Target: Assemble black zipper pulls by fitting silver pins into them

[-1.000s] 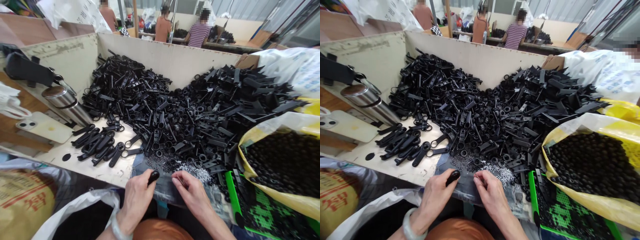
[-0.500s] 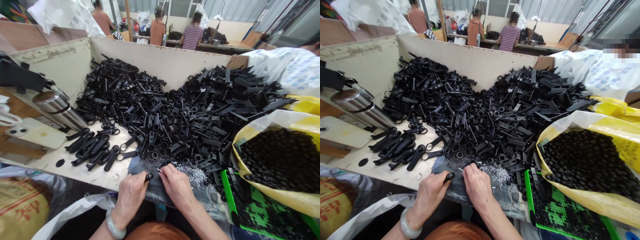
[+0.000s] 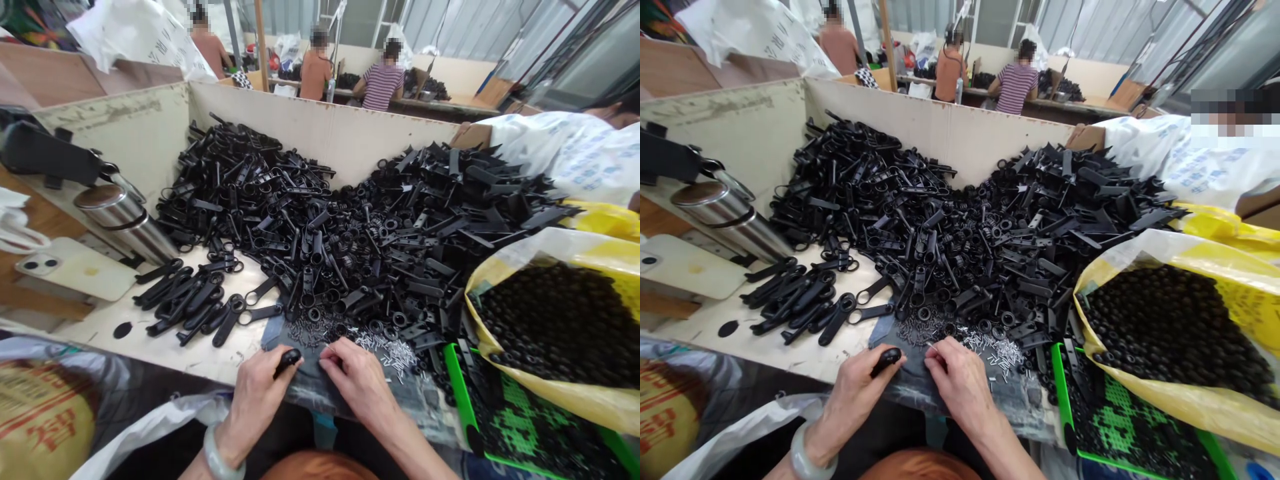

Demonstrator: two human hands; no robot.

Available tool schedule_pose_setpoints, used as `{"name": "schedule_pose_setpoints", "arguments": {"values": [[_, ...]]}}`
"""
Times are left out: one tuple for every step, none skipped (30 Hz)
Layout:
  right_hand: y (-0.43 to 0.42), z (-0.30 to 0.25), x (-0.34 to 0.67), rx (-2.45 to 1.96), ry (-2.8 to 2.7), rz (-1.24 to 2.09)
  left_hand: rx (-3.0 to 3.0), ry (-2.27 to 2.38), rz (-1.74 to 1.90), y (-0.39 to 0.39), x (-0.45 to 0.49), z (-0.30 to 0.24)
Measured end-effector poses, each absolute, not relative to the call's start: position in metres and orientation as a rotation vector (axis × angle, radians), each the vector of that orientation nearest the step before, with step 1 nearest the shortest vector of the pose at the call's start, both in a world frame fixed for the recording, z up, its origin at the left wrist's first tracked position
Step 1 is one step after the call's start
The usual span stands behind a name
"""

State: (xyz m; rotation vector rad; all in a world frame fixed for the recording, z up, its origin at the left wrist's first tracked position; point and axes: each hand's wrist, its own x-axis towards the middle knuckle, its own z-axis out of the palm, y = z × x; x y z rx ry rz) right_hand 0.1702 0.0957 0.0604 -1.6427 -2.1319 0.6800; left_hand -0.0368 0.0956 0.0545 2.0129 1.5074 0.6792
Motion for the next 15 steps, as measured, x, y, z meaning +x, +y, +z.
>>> {"name": "schedule_pose_setpoints", "arguments": {"values": [[0.095,0.060,0.170,-1.633,-2.098,0.693,1.886,1.518,0.714,0.096,-0.036,0.056],[0.095,0.059,0.169,-1.629,-2.084,0.687,1.771,1.521,0.745,0.096,-0.035,0.057],[0.095,0.060,0.168,-1.633,-2.094,0.667,1.689,1.517,0.771,0.096,-0.034,0.058],[0.095,0.060,0.167,-1.642,-2.119,0.641,1.656,1.509,0.790,0.096,-0.034,0.059],[0.095,0.061,0.166,-1.648,-2.132,0.633,1.661,1.503,0.815,0.095,-0.034,0.059],[0.095,0.063,0.165,-1.649,-2.114,0.655,1.695,1.498,0.841,0.094,-0.034,0.058],[0.096,0.065,0.164,-1.644,-2.055,0.715,1.754,1.488,0.874,0.093,-0.034,0.056],[0.097,0.067,0.162,-1.627,-1.961,0.813,1.834,1.468,0.916,0.091,-0.035,0.055],[0.097,0.069,0.161,-1.602,-1.830,0.951,1.925,1.439,0.957,0.089,-0.035,0.054],[0.097,0.070,0.159,-1.574,-1.679,1.107,2.016,1.404,0.993,0.087,-0.036,0.053],[0.098,0.071,0.157,-1.542,-1.535,1.258,2.099,1.368,1.019,0.086,-0.036,0.052],[0.097,0.070,0.156,-1.511,-1.411,1.387,2.167,1.338,1.030,0.084,-0.036,0.052],[0.097,0.070,0.154,-1.485,-1.319,1.485,2.221,1.318,1.031,0.083,-0.036,0.052],[0.096,0.069,0.153,-1.468,-1.266,1.551,2.261,1.302,1.035,0.081,-0.036,0.052],[0.094,0.068,0.153,-1.461,-1.233,1.601,2.290,1.285,1.047,0.080,-0.036,0.053]]}}
